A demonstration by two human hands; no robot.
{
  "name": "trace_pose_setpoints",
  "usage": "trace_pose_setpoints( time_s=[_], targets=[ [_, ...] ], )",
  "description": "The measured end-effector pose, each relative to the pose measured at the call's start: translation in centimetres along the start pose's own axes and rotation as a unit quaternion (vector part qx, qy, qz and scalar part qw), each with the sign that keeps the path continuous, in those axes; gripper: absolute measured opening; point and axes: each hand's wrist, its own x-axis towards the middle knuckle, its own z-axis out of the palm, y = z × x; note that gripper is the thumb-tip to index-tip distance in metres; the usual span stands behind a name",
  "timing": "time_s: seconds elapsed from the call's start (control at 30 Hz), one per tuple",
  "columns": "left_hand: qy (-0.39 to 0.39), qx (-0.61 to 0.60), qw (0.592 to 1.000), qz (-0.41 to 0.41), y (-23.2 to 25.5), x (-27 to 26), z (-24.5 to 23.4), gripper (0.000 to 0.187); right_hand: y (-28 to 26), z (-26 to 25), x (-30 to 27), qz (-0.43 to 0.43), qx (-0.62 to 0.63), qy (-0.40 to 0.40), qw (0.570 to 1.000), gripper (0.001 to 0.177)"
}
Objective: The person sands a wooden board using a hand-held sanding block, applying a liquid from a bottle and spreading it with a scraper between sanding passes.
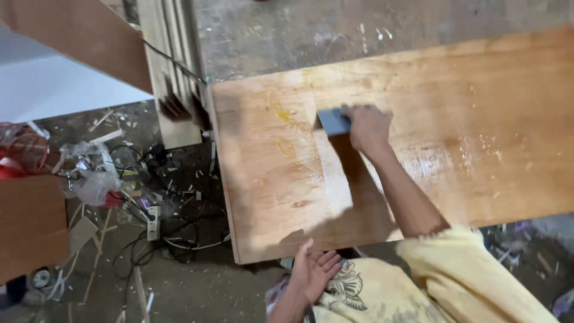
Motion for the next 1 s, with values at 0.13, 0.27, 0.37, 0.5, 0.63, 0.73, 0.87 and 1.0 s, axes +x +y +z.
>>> trace_pose_setpoints(
  time_s=[0.13,0.27,0.37,0.5,0.63,0.73,0.87,1.0],
  targets=[
    [-0.021,0.086,0.996,0.027,-0.3,2.3,-2.0,0.074,1.1,3.4,-6.8,0.029,-0.009,-0.022,0.999,0.072],
    [-0.033,0.275,0.959,0.066,-0.4,-3.5,-0.3,0.064,2.0,6.2,-13.3,0.063,-0.027,-0.063,0.996,0.071],
    [-0.029,0.380,0.920,0.097,-0.9,-3.4,-1.2,0.060,3.5,9.9,-17.3,0.053,-0.027,-0.047,0.997,0.065],
    [-0.099,0.448,0.880,0.121,0.8,7.7,-5.3,0.075,7.6,18.4,-19.2,0.055,-0.049,-0.062,0.995,0.068],
    [-0.081,0.592,0.761,0.251,0.9,8.0,-6.4,0.046,8.3,21.2,-24.7,0.067,-0.058,-0.098,0.991,0.068],
    [-0.056,0.727,0.513,0.453,2.0,3.3,-6.4,0.035,9.8,22.8,-27.7,0.060,-0.045,-0.105,0.992,0.067],
    [-0.024,0.800,0.124,0.587,2.5,-6.3,-5.1,0.061,8.3,18.0,-33.2,0.050,0.083,-0.108,0.989,0.062],
    [0.044,0.843,0.017,0.535,3.4,-6.7,-4.5,0.083,6.3,12.3,-33.3,0.055,0.238,-0.021,0.970,0.069]
  ],
)
